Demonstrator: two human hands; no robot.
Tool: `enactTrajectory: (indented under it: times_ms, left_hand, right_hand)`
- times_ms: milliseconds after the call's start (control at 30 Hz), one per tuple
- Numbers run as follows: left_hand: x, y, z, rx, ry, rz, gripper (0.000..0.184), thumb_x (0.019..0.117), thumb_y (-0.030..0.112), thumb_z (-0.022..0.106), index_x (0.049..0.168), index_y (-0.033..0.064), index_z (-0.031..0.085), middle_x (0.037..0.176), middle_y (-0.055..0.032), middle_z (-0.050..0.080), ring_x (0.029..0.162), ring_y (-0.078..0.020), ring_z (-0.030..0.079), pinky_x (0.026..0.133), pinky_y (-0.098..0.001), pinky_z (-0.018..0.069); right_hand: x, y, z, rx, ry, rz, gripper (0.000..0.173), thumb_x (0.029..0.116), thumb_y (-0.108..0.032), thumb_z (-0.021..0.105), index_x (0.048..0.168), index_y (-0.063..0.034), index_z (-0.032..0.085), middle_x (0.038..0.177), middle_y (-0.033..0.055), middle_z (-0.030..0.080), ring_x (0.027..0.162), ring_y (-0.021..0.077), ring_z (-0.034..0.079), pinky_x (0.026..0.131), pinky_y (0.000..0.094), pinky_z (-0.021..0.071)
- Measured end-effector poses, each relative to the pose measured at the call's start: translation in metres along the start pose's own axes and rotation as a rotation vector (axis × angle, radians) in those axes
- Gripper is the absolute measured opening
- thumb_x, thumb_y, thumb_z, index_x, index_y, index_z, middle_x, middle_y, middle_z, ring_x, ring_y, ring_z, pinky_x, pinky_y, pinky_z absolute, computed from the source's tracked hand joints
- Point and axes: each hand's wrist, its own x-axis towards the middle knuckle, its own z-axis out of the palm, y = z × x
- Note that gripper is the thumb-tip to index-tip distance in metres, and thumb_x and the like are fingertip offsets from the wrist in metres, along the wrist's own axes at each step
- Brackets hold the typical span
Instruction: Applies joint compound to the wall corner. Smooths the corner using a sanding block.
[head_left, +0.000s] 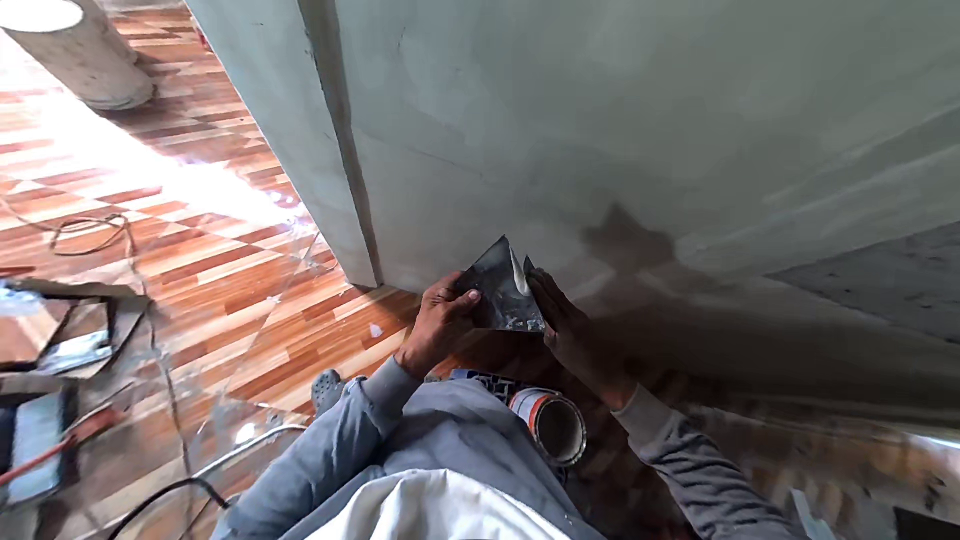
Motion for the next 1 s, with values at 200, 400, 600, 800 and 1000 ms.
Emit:
enactTrajectory:
  times_ms: [200,400,600,800,1000]
  left_hand:
    - [0.006,0.059,-0.007,0.086,0.212,0.169,0.025,0.099,-0.003,0.055,0.124,-0.0023,0.059,0.102,-0.0147,0.071,0.088,-0.0231,0.072,0.08,-0.0421,0.0627]
    - [-0.001,0.081,-0.051,0.096,0.31,0.125,0.042,0.1005,-0.001,0.049,0.142,0.0014,0.043,0.112,-0.0156,0.068,0.097,-0.0266,0.071,0.085,-0.0476,0.0611]
    - [0.004,0.079,-0.094,0.045,0.196,-0.094,0.026,0.104,0.005,0.042,0.129,0.0103,0.047,0.103,-0.006,0.071,0.089,-0.0181,0.072,0.081,-0.0385,0.0628]
    - [0.016,0.062,-0.092,0.139,0.124,-0.355,0.024,0.1033,0.006,0.044,0.125,0.0111,0.052,0.103,-0.0062,0.072,0.091,-0.0199,0.073,0.084,-0.0423,0.0621]
    - [0.056,0.038,-0.082,0.261,0.066,-0.422,0.02,0.1032,0.007,0.045,0.121,0.0091,0.053,0.104,-0.0086,0.072,0.095,-0.0256,0.072,0.088,-0.0489,0.0606]
  right_hand:
    - [0.002,0.004,0.055,0.583,0.005,0.855,0.044,0.0966,0.0,0.055,0.141,0.0025,0.054,0.123,0.0195,0.068,0.11,0.0241,0.068,0.098,0.0391,0.0566]
    - [0.033,-0.035,0.062,1.567,0.662,0.995,0.027,0.104,-0.005,0.048,0.13,0.0027,0.046,0.11,0.017,0.069,0.095,0.0302,0.072,0.082,0.0512,0.0634]
    - [0.019,-0.064,0.088,1.685,0.824,1.084,0.037,0.1001,-0.007,0.055,0.135,0.0001,0.044,0.112,0.019,0.067,0.096,0.0304,0.071,0.082,0.0498,0.0623]
    - [-0.132,-0.082,0.094,0.43,0.678,1.767,0.04,0.1031,-0.025,0.058,0.125,0.0078,0.063,0.118,0.0234,0.068,0.113,0.0301,0.066,0.101,0.0467,0.0522]
    - [-0.257,-0.013,0.127,0.057,0.023,2.026,0.042,0.1057,-0.025,0.046,0.13,0.0048,0.062,0.126,0.0295,0.065,0.123,0.0433,0.061,0.106,0.0595,0.0452]
